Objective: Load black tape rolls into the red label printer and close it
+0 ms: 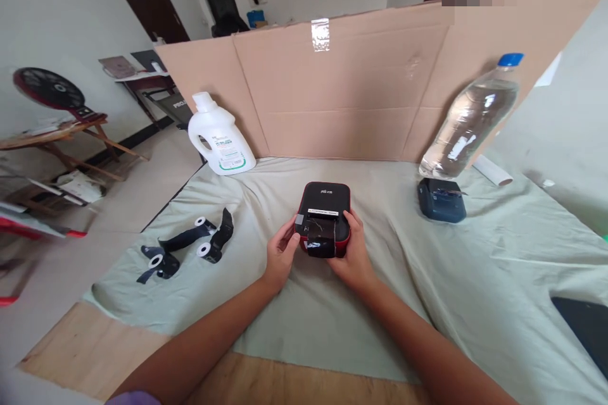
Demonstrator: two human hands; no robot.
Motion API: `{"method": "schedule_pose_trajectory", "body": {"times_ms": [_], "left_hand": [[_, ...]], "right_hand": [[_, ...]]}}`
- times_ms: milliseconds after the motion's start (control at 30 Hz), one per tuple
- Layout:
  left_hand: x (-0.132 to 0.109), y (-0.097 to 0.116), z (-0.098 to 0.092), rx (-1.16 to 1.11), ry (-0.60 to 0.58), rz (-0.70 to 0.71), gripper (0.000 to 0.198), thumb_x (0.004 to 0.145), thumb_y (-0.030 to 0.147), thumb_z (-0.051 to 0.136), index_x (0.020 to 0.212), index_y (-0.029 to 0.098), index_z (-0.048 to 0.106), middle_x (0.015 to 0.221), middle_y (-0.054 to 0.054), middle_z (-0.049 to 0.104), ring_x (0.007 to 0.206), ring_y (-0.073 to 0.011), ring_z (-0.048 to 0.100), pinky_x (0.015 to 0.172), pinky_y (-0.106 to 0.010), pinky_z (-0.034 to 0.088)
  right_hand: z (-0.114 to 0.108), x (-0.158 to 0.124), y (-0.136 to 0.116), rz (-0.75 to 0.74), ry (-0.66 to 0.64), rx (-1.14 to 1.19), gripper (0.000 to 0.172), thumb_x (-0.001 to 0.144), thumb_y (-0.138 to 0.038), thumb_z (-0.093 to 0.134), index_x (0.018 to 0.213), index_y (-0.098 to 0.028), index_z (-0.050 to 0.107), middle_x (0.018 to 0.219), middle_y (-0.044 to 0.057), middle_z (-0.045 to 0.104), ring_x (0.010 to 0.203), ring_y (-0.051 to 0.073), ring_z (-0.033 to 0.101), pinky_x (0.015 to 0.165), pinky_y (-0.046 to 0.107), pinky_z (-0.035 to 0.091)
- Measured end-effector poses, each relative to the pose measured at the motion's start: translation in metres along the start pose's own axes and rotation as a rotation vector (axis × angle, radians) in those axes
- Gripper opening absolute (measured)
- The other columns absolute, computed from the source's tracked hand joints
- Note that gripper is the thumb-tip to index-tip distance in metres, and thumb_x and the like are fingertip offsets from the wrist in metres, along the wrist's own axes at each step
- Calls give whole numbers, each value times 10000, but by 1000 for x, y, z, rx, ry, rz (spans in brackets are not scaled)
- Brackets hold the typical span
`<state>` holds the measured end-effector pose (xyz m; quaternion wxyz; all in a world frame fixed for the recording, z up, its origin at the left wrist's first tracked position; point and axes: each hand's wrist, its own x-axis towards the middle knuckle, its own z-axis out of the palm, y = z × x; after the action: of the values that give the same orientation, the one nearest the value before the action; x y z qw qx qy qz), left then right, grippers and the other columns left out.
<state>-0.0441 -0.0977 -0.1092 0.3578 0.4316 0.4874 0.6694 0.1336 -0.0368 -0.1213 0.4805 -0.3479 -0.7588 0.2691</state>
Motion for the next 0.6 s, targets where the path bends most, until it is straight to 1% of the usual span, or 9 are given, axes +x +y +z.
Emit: {"method": "schedule_pose_trajectory", "body": {"times_ms": [167,300,467,600], "left_hand": [[2,-2,1,22,10,55,501,925,432,634,1374,210,627,1404,-100,631,1305,-270,597,1153,-412,467],[1,1,2,86,28,80,491,933,434,612,1370,210,623,1393,-103,639,1251,-268,637,1114,-403,505],[1,4,1,100,-4,120,467,954,381,583,1383,198,591,1398,-110,632,1254,-259,633,1127,-403,497],[0,3,-3,102,-60,142,510,947,349,593,1428,191,533,1435,-108,601,1300,-262,597,1152,-429,474]], "right_hand": [[-3,2,3,-13,-1,5,922,738,-337,764,1512,-356,265,1518,118,337,1411,420,383,1156,630,368],[-5,1,8,-7,-21,27,913,724,-366,764,1502,-386,288,1473,108,377,1380,451,400,1133,670,363],[-4,2,14,-14,-8,-24,885,723,-420,759,1485,-332,318,1444,132,383,1337,438,433,1103,693,362],[-2,3,16,-22,-10,-68,957,684,-449,798,1482,-311,289,1446,122,378,1310,399,456,1087,681,374]]}}
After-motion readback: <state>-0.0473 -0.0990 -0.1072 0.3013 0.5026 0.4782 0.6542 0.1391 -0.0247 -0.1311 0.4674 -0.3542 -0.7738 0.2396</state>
